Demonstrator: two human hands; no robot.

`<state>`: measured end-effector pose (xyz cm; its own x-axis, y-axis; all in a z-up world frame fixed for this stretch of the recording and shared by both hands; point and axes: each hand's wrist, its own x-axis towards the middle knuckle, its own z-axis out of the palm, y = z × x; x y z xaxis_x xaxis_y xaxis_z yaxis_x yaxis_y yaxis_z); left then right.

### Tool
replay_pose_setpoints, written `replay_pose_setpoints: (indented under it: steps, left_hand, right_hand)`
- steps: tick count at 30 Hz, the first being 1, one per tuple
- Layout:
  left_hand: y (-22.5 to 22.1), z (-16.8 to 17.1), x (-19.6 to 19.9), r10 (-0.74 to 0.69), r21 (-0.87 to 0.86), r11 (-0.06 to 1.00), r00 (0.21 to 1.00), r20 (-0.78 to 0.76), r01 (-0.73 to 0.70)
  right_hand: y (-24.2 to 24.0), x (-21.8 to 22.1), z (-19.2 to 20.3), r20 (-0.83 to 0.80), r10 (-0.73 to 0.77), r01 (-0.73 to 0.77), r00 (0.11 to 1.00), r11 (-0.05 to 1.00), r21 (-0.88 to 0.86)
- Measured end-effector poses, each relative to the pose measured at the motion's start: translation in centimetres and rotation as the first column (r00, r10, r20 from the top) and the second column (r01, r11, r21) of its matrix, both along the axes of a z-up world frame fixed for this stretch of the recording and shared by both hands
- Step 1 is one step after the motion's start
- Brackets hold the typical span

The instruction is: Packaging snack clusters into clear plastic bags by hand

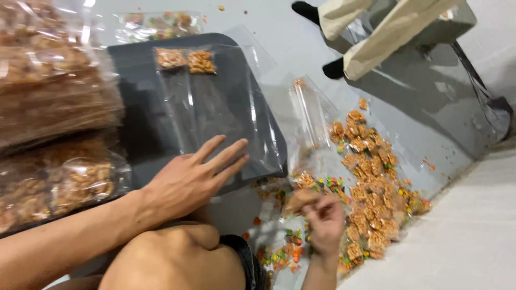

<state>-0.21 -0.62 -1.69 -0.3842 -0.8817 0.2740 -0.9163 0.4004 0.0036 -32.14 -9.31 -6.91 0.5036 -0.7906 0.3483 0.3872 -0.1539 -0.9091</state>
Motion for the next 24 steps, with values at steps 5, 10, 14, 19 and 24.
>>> replay_pose_setpoints:
  steps: [5, 10, 14, 19, 24]
  left_hand:
    - [0.2, -0.6, 0.4, -0.081, -0.136, 0.988, 0.993, -0.088, 0.069]
    - [0.0, -1.0, 0.7, -0.113, -0.156, 0.982, 0.992, -0.06, 0.102]
    - [-0.3, -0.7, 0.1, -0.176, -0.527, 0.843, 0.982, -0.076, 0.11]
    - [-0.4, 0.2, 0.0, -0.216, -0.603, 0.788, 0.973, -0.082, 0.124]
    - [-0.5, -1.3, -0.1, -0.216, -0.577, 0.801, 0.976, -0.033, 0.158]
  right_hand:
    - [3.3, 7.9, 0.4, -0.417, -0.228, 0.17, 0.88, 0.97, -0.172]
    - [3.3, 14.1, 1.7, -0.549, -0.466, 0.018, 0.694, 0.773, -0.634]
    - [0.1, 18.0, -1.8, -0.494, -0.467, -0.125, 0.733, 0.622, -0.773]
    - [-1.3, 24.1, -3.7, -0.389, -0.918, -0.412, 0.081, 0.324, -0.851]
    - [-7.4, 26.2, -7.3, -0.625, -0.678, -0.209, 0.387, 0.595, -0.776]
